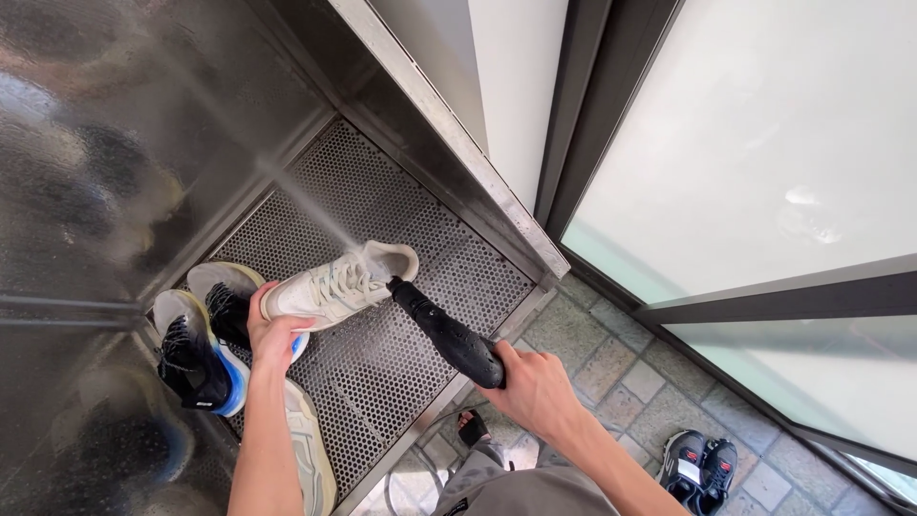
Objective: Cleaning white sneakers using a high-pressure water nozzle inside a specialized cleaning booth.
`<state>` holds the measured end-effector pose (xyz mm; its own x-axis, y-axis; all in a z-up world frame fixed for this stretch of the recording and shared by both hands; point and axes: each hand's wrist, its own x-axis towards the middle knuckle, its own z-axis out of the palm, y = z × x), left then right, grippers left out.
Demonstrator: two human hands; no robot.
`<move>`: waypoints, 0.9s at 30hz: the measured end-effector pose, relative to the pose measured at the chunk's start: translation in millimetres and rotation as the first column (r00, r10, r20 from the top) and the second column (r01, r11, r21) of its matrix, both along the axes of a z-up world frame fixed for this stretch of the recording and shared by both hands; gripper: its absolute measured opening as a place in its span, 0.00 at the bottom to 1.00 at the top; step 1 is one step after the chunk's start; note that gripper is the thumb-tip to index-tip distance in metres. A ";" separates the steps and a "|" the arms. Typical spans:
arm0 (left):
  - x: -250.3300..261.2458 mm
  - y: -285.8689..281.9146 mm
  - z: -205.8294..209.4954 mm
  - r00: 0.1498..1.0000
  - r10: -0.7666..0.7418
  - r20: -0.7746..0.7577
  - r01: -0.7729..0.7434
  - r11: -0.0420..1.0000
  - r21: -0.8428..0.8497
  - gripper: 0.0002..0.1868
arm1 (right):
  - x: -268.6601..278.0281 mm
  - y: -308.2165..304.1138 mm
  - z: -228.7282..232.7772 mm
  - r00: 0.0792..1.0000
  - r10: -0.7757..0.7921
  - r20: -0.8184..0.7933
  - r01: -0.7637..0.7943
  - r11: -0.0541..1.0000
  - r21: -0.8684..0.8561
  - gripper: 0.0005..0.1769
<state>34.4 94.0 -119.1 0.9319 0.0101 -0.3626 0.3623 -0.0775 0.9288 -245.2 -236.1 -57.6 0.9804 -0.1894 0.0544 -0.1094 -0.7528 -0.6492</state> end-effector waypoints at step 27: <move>-77.9 -8.6 -20.7 0.915 -0.018 0.403 -0.169 0.890 0.423 0.46 | -17.5 -19.9 1.3 0.951 -0.063 -0.302 0.071 0.997 0.016 0.23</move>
<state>-43.5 85.4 -139.8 0.9837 0.1576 0.0860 0.0041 -0.4983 0.8670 -262.6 -256.0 -56.2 0.9355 -0.2524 -0.2471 -0.3522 -0.7202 -0.5977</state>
